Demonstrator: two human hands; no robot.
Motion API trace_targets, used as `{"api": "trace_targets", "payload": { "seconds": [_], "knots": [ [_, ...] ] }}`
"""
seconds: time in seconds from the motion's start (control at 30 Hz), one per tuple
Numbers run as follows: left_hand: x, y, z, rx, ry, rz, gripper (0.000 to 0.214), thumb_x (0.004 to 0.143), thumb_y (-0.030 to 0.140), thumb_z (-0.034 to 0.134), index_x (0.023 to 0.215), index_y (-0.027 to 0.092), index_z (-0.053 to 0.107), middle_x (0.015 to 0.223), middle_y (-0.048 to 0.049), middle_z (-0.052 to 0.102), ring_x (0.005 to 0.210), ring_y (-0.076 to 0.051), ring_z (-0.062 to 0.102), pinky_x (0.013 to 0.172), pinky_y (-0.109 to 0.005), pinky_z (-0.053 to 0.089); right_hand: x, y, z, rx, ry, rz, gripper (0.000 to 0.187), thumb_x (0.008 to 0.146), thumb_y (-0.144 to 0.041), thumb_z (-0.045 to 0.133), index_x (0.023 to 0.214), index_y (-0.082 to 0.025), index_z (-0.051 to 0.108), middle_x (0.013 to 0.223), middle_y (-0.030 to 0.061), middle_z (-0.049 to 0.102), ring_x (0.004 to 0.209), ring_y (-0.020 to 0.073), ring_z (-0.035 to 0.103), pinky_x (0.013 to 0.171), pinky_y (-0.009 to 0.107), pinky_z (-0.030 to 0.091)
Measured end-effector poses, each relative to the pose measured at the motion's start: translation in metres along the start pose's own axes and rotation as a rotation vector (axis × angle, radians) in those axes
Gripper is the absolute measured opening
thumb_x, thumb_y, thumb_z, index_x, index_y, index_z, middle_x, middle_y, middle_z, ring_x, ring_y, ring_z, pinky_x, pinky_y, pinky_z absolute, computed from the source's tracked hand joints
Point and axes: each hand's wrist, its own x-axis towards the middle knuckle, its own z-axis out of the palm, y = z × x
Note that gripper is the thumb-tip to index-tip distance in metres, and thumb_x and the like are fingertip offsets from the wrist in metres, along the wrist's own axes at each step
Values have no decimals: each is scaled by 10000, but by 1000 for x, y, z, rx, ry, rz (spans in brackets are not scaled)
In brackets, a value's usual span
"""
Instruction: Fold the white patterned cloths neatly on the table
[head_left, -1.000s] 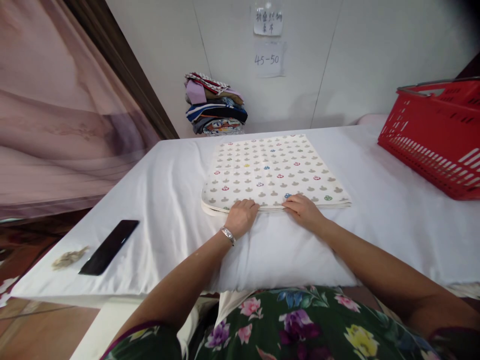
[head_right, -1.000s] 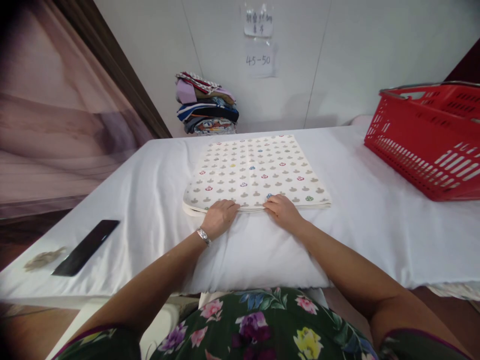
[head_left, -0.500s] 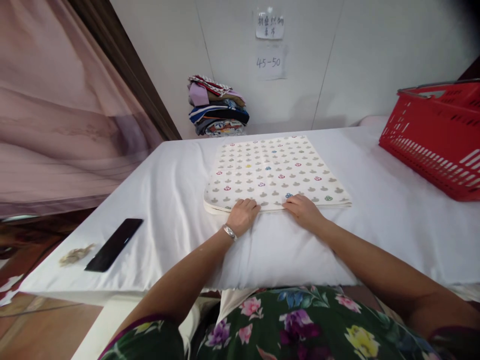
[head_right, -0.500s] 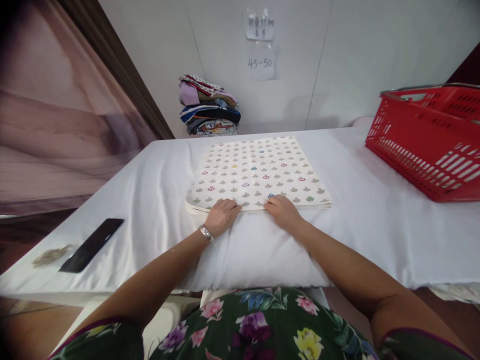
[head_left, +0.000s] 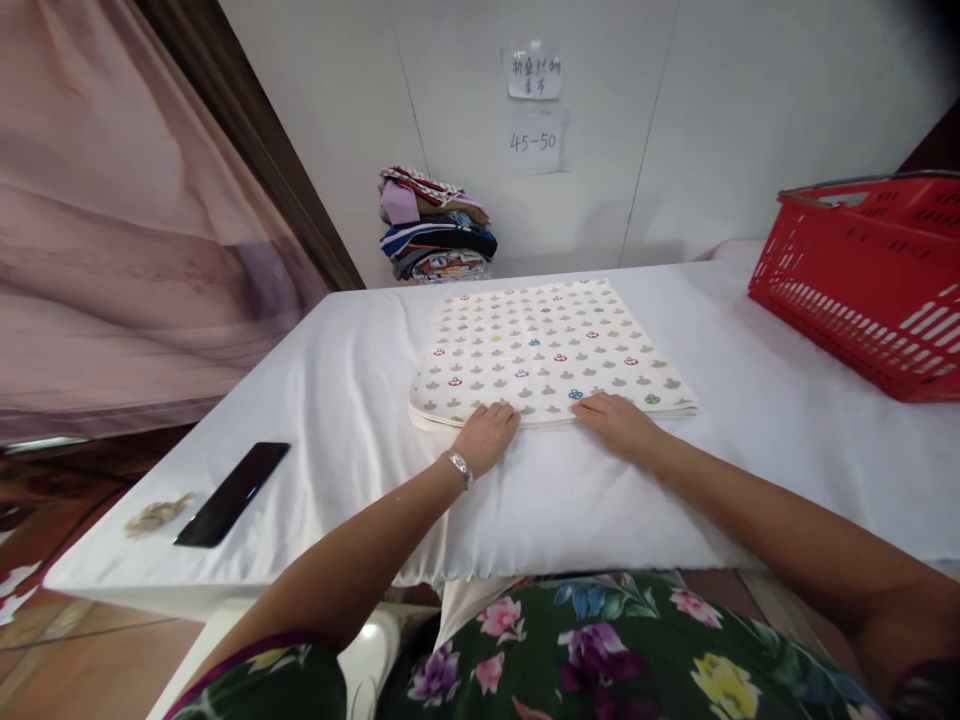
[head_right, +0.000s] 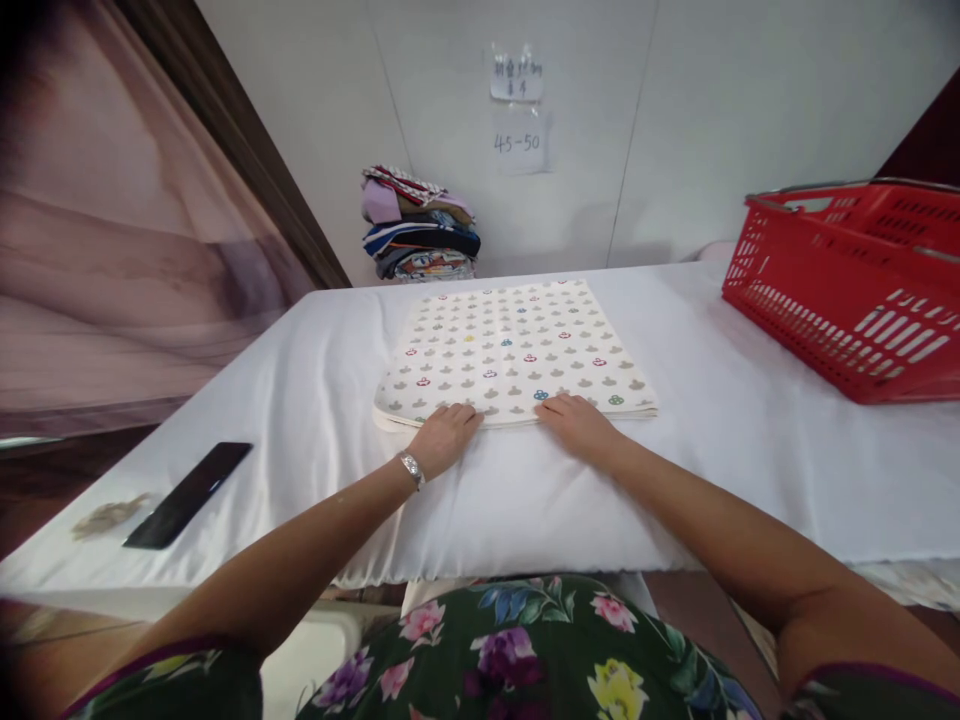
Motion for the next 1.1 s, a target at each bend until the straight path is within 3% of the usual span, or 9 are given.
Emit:
{"api": "trace_targets", "payload": {
  "seconds": [0.13,0.3,0.4,0.57,0.73,0.87,0.97,1.1],
  "knots": [
    [6,-2,0,9,-16,0,227,813,46,408,947,144,564,896,-90,550,831,-215,494,682,-340,393,-10,14,-6,-82,-29,22,478,772,-19,386,1196,-199,513,1162,95,565,1014,235,509,806,371,424],
    [-1,3,4,-96,101,-3,277,816,46,393,1020,157,545,926,-80,553,844,-207,480,710,-331,405,-42,47,-15,-161,-47,141,437,763,-36,420,1156,-175,551,1111,104,593,975,243,538,799,373,441],
    [-5,9,7,-146,108,3,279,817,53,393,1029,162,539,908,-71,559,836,-201,482,721,-329,412,-62,62,-18,-200,-36,203,398,804,-70,384,1144,-171,564,1115,104,591,980,238,543,800,367,448],
    [-5,11,8,-209,108,-52,235,831,79,389,990,165,540,884,-72,571,846,-200,491,735,-333,420,-84,76,-24,-222,-48,160,419,801,-103,362,1164,-170,559,1118,105,591,977,237,553,804,368,457],
    [-3,23,7,-275,159,-20,216,836,94,392,994,159,524,914,-58,581,860,-178,502,752,-310,418,-116,111,-25,-258,86,201,365,825,-204,378,1119,-187,593,1104,164,592,951,286,572,774,418,466],
    [3,36,13,-276,152,-23,190,834,101,405,972,160,522,895,-53,586,836,-174,510,722,-301,413,-135,139,-12,-208,184,34,317,849,-329,381,1013,-230,633,944,177,628,812,275,608,699,426,474],
    [3,38,19,-272,165,-47,190,826,99,415,973,154,522,890,-57,593,835,-178,513,722,-301,408,-127,129,-7,-199,192,21,328,854,-350,372,1019,-235,631,947,185,624,809,282,605,690,451,459],
    [-2,37,23,-263,214,-57,232,824,93,413,1025,156,509,880,-52,602,823,-174,521,716,-303,400,-83,62,-13,-85,101,71,344,852,-271,391,1138,-213,572,1123,165,574,979,280,557,803,438,442]
  ]
}}
